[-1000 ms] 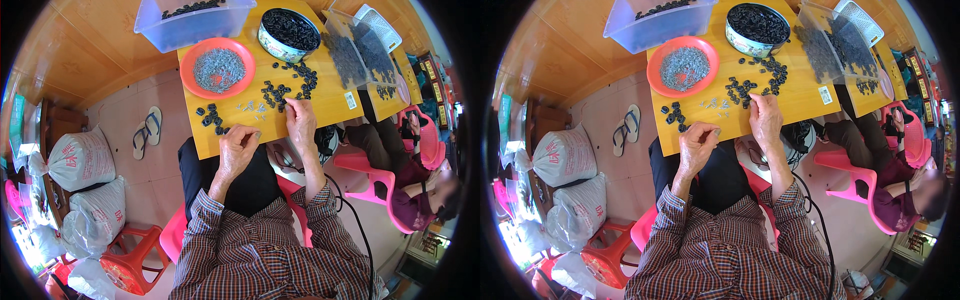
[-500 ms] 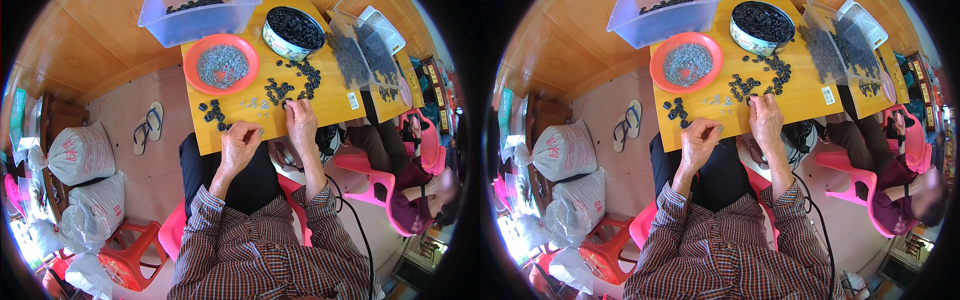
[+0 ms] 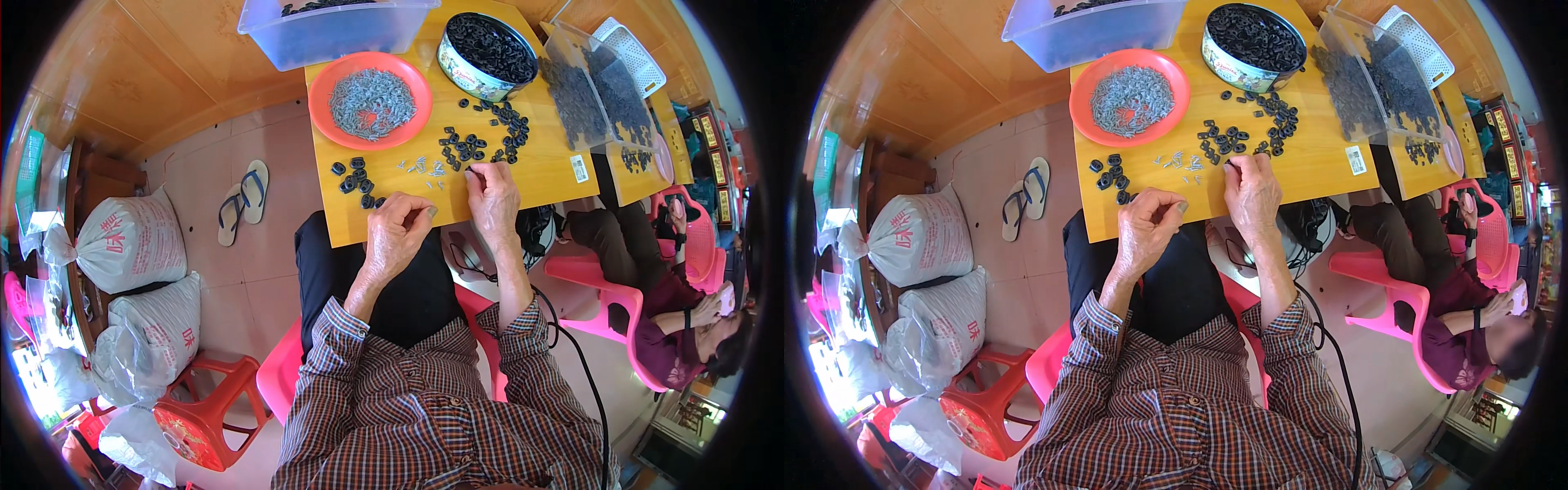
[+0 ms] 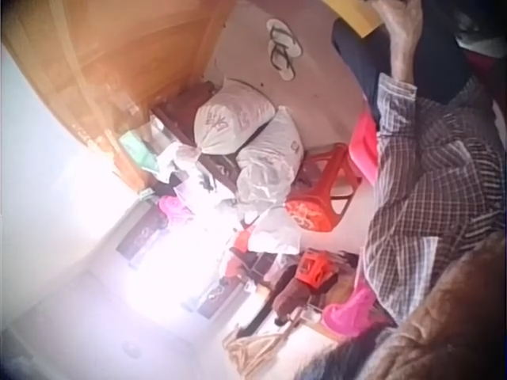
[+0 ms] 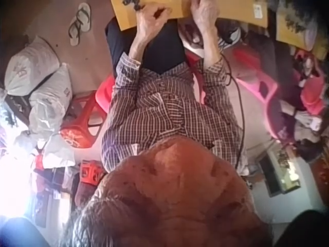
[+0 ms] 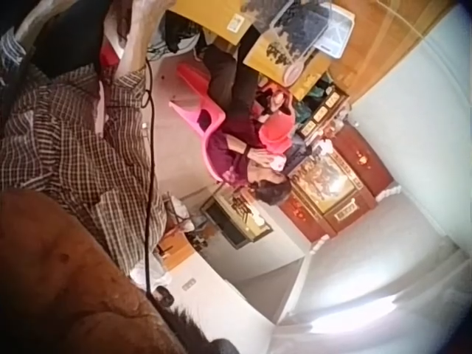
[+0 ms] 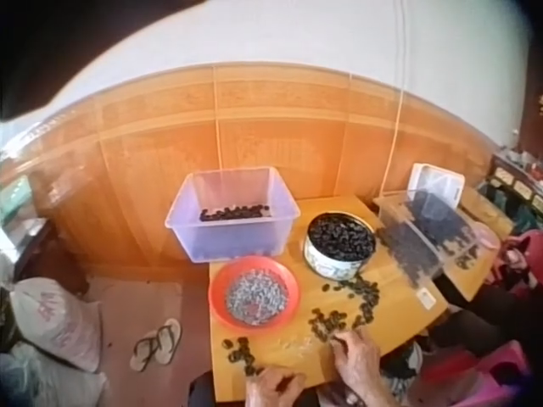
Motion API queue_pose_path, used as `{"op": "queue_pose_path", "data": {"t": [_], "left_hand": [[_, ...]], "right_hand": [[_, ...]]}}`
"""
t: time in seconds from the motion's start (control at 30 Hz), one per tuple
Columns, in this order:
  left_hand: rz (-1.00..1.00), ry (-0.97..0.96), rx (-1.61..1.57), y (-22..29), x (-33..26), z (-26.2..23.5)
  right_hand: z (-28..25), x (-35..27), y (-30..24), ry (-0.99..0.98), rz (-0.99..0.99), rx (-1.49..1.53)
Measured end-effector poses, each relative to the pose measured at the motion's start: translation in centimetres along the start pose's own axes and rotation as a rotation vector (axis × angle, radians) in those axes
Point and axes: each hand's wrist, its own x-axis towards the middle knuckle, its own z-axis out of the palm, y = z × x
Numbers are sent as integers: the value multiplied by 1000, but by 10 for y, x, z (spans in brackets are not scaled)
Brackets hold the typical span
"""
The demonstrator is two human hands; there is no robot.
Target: Manually assembling small black plastic components by hand at a table.
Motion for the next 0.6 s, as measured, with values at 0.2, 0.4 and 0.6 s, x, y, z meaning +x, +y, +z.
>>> {"op": "queue_pose_path", "data": {"t": [0.2, 0.4, 0.6], "left_hand": [[41, 3, -10, -4, 0, 0], [13, 5, -91, -9, 0, -4], [-208, -15, -304, -1, 1, -6]], "right_hand": [[4, -2, 7, 9, 263, 434], [-7, 1, -3, -102, 515, 803], [-22, -6, -21, -297, 678, 1104]]}}
